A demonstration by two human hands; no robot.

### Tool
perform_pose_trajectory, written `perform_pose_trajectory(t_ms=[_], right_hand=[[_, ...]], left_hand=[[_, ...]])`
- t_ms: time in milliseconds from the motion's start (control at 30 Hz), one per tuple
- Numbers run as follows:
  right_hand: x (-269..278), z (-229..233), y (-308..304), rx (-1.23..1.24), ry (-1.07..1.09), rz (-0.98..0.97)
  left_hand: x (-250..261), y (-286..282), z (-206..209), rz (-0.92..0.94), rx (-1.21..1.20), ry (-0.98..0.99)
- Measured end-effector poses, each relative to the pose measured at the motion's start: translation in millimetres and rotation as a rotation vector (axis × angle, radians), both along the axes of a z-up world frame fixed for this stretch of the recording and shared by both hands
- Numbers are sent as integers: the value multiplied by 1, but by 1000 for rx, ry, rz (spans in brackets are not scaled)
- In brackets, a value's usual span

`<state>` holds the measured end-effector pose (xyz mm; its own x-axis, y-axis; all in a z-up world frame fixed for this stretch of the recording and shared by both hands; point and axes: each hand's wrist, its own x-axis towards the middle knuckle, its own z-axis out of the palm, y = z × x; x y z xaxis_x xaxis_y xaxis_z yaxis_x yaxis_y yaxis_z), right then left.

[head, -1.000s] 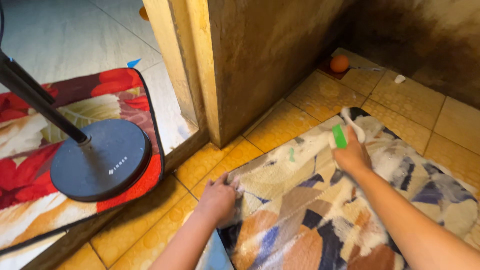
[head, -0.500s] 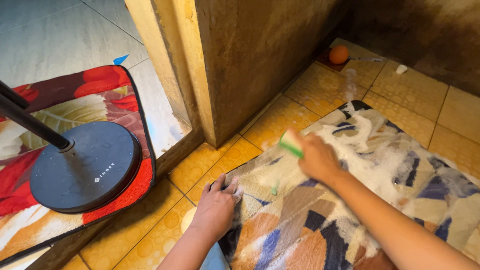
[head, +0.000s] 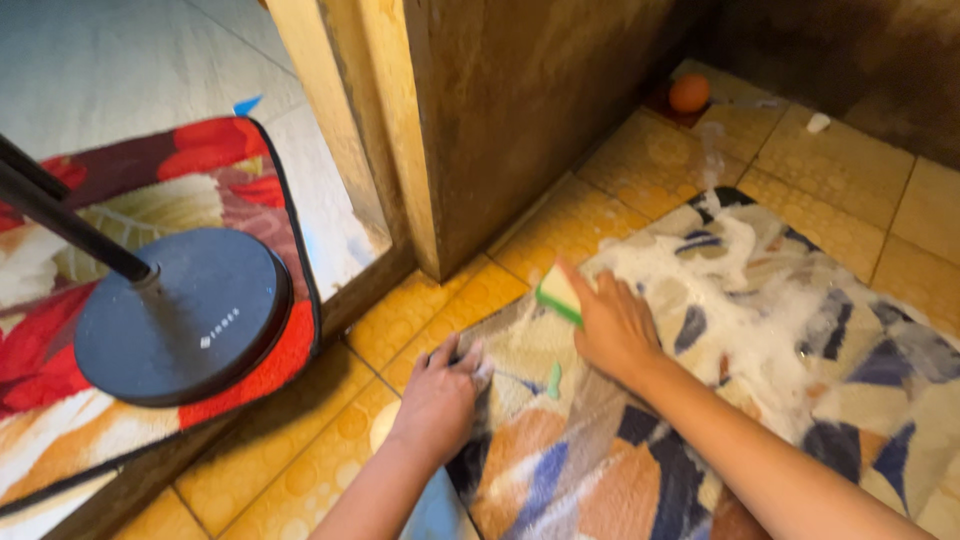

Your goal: The person scrubs a patterned bath mat on a tiled floor using a green sponge and soapy water. They work across the surface, generating foam, then flip the mat to clean the dark underside. The person rinses the sponge in an orange bucket and continues scrubbing the reverse side.

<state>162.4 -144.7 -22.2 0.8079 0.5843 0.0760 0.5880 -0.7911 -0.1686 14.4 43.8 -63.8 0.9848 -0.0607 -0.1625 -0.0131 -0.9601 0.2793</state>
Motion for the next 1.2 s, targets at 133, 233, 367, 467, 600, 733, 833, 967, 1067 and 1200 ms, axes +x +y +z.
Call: perform_pose_trajectory(t_ms=[133,233,367,467,600,733,833,967,1067,1200], right_hand=[[-28,10,17,123,319,-139],[-92,7,12,-53,302,151],[-57,4,0,-22,213,156],[-12,9,4,18,54,22],[-39,10,13,72,389,-68],[-103,7,-12,-77,280,322],[-88,10,-20,-220,279,336],[-40,14,-14,-55,130,84],[-49,8,-4,-18,114,3],[-127,-4,-33,46,114,380]], left_hand=[[2,5,0,35,-17,-28],[-1,4,-5,26,3,-29],[-4,8,-3,87,-101,-6],[-9,2,-5,142,-115,-49],[-12,-1,-5,159,-100,-36],[-6,5,2,146,-80,22],[-8,1,3,159,-76,8],[-10,-4,1,174,-44,24],[-10,-6,-3,144,-14,24],[-7,-4,-5,125,16,-5]])
